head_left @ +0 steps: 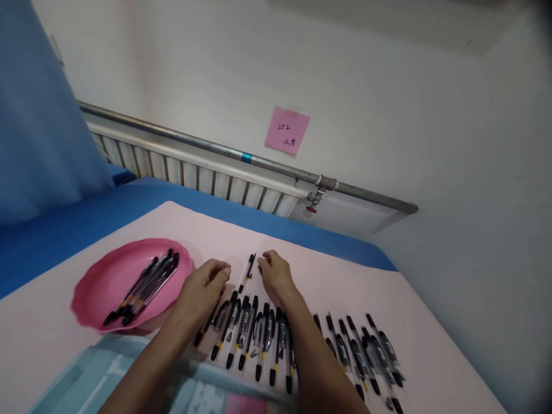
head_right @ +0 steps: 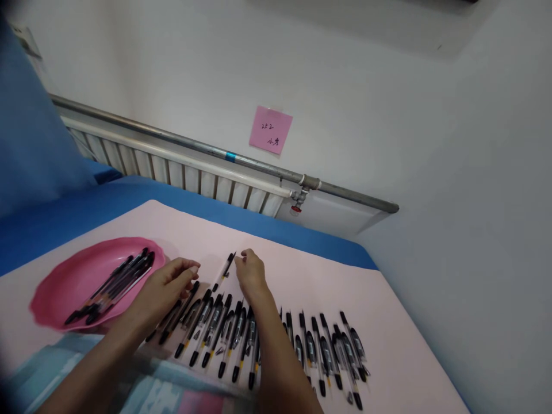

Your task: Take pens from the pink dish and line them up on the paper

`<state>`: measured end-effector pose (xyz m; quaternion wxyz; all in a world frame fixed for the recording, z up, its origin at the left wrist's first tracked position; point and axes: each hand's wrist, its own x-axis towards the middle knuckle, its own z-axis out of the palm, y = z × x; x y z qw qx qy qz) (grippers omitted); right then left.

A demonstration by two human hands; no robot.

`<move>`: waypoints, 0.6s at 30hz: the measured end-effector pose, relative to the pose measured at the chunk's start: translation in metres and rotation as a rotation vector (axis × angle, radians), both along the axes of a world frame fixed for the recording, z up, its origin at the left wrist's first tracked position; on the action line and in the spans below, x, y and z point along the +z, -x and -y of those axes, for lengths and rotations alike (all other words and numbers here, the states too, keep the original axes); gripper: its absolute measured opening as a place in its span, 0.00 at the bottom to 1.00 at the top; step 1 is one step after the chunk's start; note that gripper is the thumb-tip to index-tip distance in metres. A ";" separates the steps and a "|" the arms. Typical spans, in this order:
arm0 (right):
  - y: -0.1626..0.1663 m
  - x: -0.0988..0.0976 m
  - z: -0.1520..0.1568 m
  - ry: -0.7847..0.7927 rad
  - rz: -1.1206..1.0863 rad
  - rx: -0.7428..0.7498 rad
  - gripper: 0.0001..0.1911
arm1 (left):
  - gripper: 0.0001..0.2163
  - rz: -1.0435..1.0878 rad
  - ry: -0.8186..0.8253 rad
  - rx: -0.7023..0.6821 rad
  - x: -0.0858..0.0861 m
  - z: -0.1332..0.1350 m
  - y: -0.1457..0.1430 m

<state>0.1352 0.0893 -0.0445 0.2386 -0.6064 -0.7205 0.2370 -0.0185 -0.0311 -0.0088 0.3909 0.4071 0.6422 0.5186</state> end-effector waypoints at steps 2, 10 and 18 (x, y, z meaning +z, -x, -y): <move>0.000 -0.001 0.000 0.000 0.000 0.005 0.09 | 0.12 -0.014 -0.007 0.000 0.000 0.000 0.000; -0.005 -0.014 -0.003 0.047 -0.018 0.038 0.06 | 0.12 -0.047 -0.011 -0.007 -0.002 0.000 0.002; 0.004 -0.014 0.000 -0.026 -0.033 0.058 0.07 | 0.12 -0.025 -0.030 0.006 -0.001 0.001 0.001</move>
